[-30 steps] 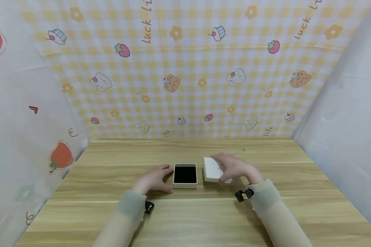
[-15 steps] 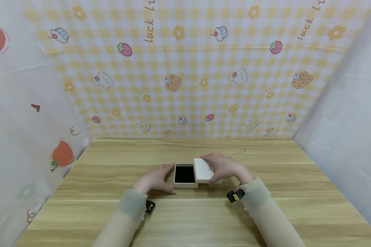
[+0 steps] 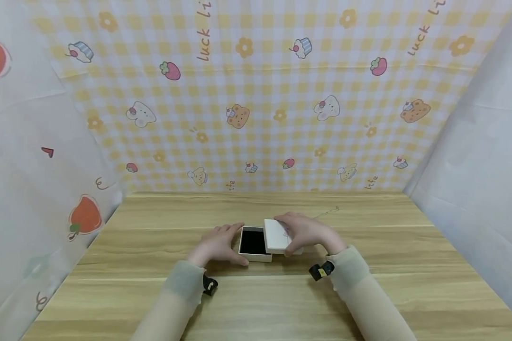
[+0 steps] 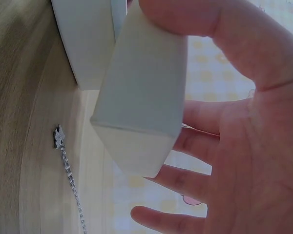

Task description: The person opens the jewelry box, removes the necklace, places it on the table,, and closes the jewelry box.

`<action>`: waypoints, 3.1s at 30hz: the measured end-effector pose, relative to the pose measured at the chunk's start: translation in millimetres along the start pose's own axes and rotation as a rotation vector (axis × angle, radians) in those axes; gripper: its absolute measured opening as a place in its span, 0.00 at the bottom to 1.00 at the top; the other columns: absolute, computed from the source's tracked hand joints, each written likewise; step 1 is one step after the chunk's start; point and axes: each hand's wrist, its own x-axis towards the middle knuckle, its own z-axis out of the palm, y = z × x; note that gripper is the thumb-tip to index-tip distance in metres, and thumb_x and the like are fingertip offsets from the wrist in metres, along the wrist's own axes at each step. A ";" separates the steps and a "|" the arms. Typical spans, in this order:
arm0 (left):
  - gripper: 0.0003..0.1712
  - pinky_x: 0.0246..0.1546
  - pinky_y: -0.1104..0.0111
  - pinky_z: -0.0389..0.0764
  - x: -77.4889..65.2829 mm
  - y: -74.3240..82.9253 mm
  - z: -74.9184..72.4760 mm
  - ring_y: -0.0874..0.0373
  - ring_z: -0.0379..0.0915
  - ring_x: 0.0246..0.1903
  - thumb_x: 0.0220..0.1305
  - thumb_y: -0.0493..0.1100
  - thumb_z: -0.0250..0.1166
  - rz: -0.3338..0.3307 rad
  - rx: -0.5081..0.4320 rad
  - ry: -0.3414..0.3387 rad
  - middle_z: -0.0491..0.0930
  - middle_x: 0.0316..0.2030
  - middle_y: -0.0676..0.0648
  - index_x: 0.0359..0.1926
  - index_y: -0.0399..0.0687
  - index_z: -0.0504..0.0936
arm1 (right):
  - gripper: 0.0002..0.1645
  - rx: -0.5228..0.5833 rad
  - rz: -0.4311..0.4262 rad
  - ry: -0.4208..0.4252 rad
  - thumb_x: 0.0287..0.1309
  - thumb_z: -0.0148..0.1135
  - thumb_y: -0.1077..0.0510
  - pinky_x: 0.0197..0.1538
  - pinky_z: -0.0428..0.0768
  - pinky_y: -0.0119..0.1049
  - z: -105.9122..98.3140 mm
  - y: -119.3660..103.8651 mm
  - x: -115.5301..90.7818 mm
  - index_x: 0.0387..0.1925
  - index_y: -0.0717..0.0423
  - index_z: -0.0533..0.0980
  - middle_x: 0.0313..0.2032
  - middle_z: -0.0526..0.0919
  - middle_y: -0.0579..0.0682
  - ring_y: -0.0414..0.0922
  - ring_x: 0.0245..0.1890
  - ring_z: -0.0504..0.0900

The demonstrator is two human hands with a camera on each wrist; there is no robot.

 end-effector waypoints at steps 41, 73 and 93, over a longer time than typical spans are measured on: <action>0.61 0.46 0.34 0.65 -0.3 2.9 5.4 0.42 0.59 0.61 0.36 0.61 0.80 -0.029 0.033 0.023 0.65 0.65 0.44 0.71 0.56 0.61 | 0.57 0.011 -0.047 0.016 0.35 0.77 0.51 0.50 0.73 0.43 4.1 -16.2 12.9 0.69 0.61 0.62 0.59 0.72 0.54 0.45 0.47 0.72; 0.61 0.48 0.33 0.63 0.6 0.2 7.1 0.42 0.57 0.62 0.34 0.62 0.79 -0.055 0.057 0.009 0.65 0.65 0.44 0.70 0.51 0.63 | 0.56 -0.062 -0.034 -0.026 0.36 0.77 0.50 0.48 0.75 0.41 23.2 -36.7 36.3 0.68 0.59 0.64 0.59 0.73 0.52 0.43 0.45 0.73; 0.61 0.50 0.29 0.59 2.9 -3.0 8.9 0.42 0.56 0.63 0.35 0.63 0.79 -0.068 0.067 0.005 0.64 0.66 0.44 0.70 0.51 0.63 | 0.55 -0.115 0.020 -0.012 0.36 0.76 0.47 0.45 0.76 0.42 27.3 -45.2 38.8 0.68 0.57 0.65 0.57 0.74 0.52 0.45 0.45 0.74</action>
